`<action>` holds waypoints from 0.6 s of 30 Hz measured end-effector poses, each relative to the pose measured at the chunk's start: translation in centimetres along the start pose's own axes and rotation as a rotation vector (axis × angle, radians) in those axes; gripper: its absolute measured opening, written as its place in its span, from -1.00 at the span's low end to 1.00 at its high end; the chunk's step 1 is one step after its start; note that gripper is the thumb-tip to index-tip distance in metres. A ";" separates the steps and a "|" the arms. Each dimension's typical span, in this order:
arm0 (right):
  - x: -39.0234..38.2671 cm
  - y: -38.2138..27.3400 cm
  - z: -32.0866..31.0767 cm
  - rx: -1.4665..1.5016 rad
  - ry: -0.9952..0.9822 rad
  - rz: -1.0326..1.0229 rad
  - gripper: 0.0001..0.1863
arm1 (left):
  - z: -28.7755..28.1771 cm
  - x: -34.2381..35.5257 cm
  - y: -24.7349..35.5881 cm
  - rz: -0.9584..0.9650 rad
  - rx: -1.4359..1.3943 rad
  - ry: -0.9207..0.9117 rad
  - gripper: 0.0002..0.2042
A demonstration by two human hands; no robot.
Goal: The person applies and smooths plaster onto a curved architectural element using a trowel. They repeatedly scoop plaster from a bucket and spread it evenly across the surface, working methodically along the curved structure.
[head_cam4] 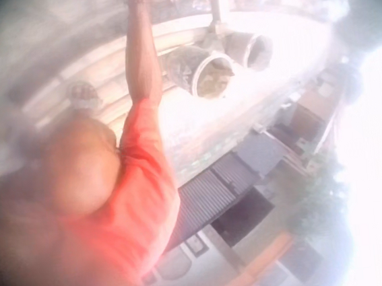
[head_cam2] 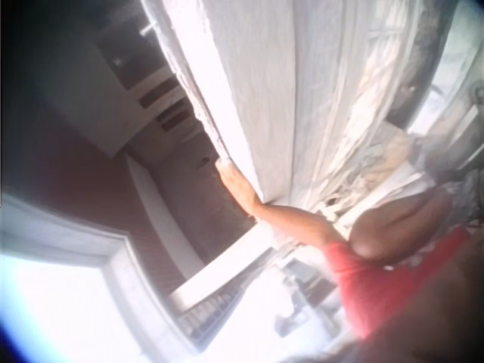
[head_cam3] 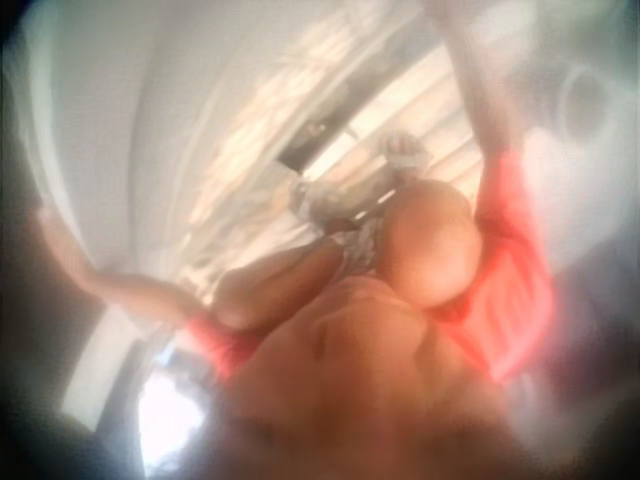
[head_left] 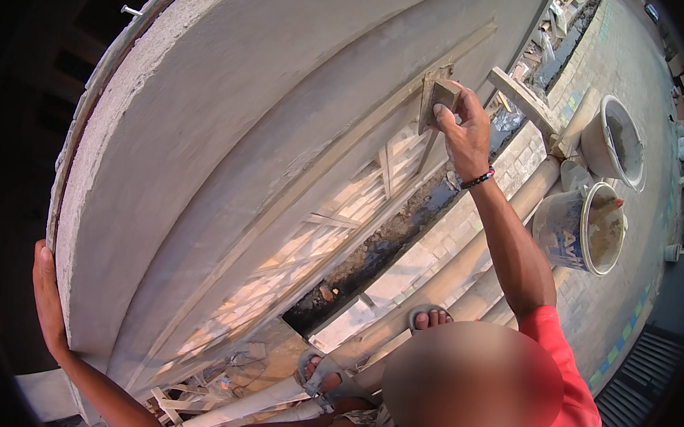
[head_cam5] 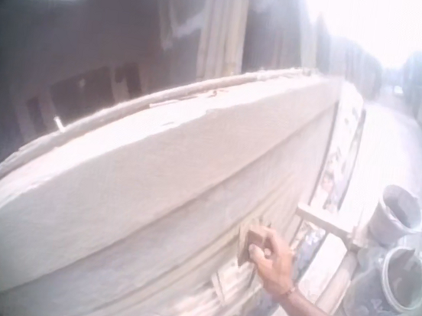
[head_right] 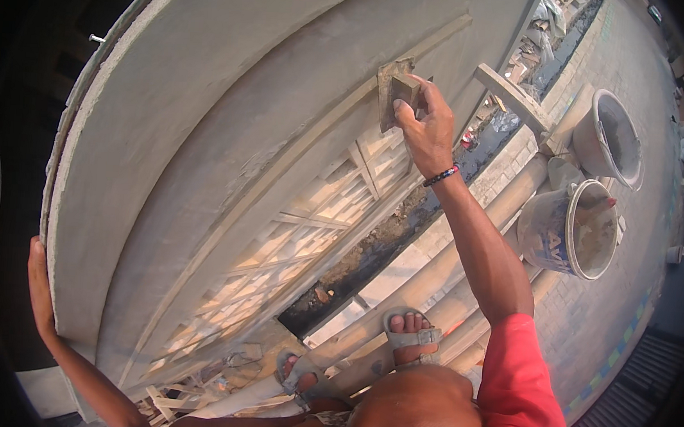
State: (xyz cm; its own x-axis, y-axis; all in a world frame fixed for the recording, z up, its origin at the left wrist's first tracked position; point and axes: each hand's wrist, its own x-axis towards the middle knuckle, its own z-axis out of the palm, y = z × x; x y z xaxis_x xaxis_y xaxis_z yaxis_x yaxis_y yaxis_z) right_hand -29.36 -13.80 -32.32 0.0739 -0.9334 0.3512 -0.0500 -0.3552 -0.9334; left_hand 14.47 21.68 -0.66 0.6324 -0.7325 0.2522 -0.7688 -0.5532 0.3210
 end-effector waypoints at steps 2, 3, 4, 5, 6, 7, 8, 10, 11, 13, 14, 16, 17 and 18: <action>0.2 0.0 2.0 0.081 0.054 -0.021 -0.54 | -0.2 0.0 0.0 -0.010 -0.014 -0.017 -0.48; -0.2 0.1 2.9 0.043 0.057 -0.007 -0.53 | -0.3 0.0 -0.1 0.005 0.003 -0.011 -0.48; -0.9 0.2 3.1 -0.046 0.045 -0.007 -0.52 | -0.3 0.0 -0.2 0.011 0.013 -0.003 -0.48; -2.1 0.3 3.2 -0.120 0.025 -0.035 -0.52 | -0.4 0.1 -0.3 0.018 0.020 0.006 -0.48; -3.3 0.6 3.2 -0.184 -0.003 -0.092 -0.51 | -0.4 0.1 -0.4 0.020 0.026 0.009 -0.48; -4.2 0.9 3.1 -0.205 -0.050 -0.111 -0.49 | -0.3 0.1 -0.5 0.022 0.031 0.013 -0.48; -5.0 1.0 2.3 -0.239 -0.125 -0.084 -0.49 | -0.3 0.0 -0.6 0.033 0.023 0.026 -0.47; -6.0 0.9 0.8 -0.342 -0.273 0.104 -0.48 | -0.1 0.0 -0.7 0.001 0.029 0.055 -0.46; -5.6 0.7 0.3 -0.243 -0.210 0.133 -0.49 | -0.1 0.0 -0.8 -0.014 0.023 0.071 -0.45; -3.8 0.1 -0.4 -0.072 -0.102 0.007 -0.50 | -0.2 0.0 -0.7 -0.017 0.035 0.075 -0.44; -2.6 -0.3 -0.5 -0.001 -0.041 -0.017 -0.50 | -0.3 0.1 -0.6 -0.045 0.029 0.067 -0.43; -0.7 -0.8 0.4 0.135 -0.029 0.050 -0.51 | -0.5 0.1 -0.5 -0.001 0.015 -0.013 -0.42; -0.3 -1.0 0.9 0.233 -0.049 0.003 -0.52 | -0.6 0.1 -0.4 -0.003 -0.013 -0.047 -0.42; -0.6 -1.1 1.3 0.028 -0.040 -0.012 -0.52 | -0.7 0.1 -0.3 -0.001 0.002 -0.055 -0.42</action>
State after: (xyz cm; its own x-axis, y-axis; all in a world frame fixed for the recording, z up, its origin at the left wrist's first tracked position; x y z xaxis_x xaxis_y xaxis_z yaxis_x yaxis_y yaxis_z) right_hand -28.01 -12.80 -31.64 0.1138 -0.9261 0.3596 -0.0208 -0.3641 -0.9311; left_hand 14.87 22.03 -0.11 0.6268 -0.7528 0.2013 -0.7685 -0.5545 0.3194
